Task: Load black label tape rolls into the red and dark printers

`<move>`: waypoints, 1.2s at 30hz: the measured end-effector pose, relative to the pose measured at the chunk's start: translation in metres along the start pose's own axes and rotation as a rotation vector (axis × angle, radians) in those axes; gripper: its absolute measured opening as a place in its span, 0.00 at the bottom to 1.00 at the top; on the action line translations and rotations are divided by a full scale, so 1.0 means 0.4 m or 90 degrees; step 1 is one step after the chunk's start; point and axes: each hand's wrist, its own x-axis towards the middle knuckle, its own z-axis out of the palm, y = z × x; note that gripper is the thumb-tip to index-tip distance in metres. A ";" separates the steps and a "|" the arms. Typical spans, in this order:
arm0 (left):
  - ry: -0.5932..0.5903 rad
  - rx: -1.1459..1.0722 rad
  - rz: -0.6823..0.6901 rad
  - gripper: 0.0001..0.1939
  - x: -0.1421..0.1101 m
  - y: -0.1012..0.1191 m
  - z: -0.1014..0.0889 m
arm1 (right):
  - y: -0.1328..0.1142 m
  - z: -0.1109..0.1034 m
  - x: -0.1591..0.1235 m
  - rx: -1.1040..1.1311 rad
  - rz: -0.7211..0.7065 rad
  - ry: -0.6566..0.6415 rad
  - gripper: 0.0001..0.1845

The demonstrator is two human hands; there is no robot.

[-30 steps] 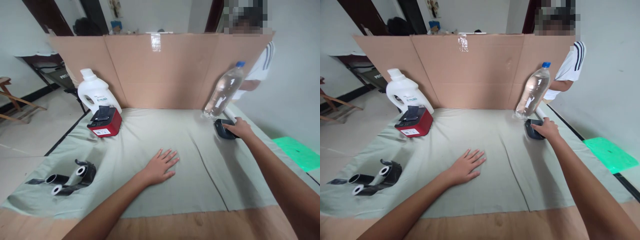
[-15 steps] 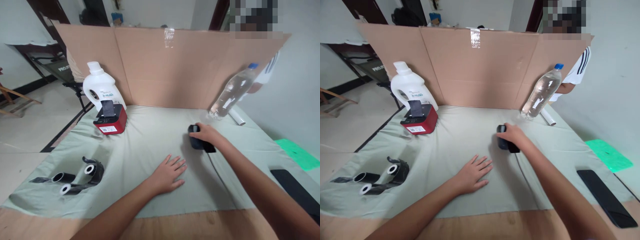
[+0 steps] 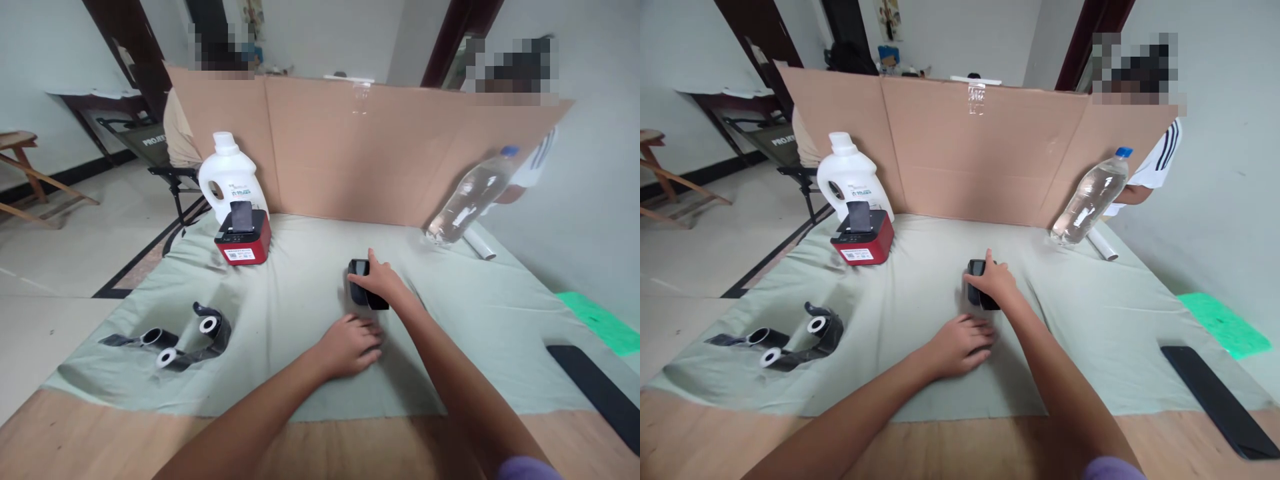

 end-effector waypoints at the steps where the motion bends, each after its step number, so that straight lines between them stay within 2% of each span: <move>1: 0.006 -0.009 -0.031 0.17 -0.003 0.000 -0.013 | 0.029 -0.006 0.003 0.032 -0.007 0.000 0.58; 3: 0.035 -0.029 -0.122 0.17 -0.008 -0.010 -0.046 | 0.098 -0.014 0.010 0.112 -0.030 0.015 0.53; 6: 0.140 -0.052 -0.272 0.18 -0.004 -0.055 -0.102 | 0.197 0.001 0.013 0.227 -0.058 0.059 0.38; 8: 0.180 -0.051 -0.325 0.22 0.013 -0.098 -0.129 | 0.235 0.031 0.005 0.274 -0.091 0.072 0.32; 9: 0.176 -0.049 -0.334 0.24 0.026 -0.119 -0.135 | 0.244 0.049 -0.001 0.284 -0.116 0.077 0.31; 12: 0.126 -0.060 -0.323 0.27 0.066 -0.168 -0.128 | 0.243 0.100 -0.026 0.273 -0.185 0.110 0.30; 15: 0.112 -0.037 -0.339 0.29 0.089 -0.183 -0.100 | 0.228 0.129 -0.047 0.248 -0.216 0.138 0.30; 21: 0.079 0.086 -0.378 0.31 0.093 -0.174 -0.072 | 0.221 0.129 -0.061 0.233 -0.215 0.121 0.30; 28: 0.084 0.153 -0.352 0.31 0.091 -0.182 -0.068 | 0.217 0.131 -0.066 0.230 -0.213 0.119 0.30; 31: 0.100 0.069 -0.360 0.30 0.088 -0.194 -0.074 | 0.216 0.133 -0.068 0.217 -0.224 0.117 0.30; 36: 0.171 -0.250 -0.339 0.26 0.092 -0.236 -0.081 | 0.212 0.131 -0.067 0.217 -0.256 0.098 0.29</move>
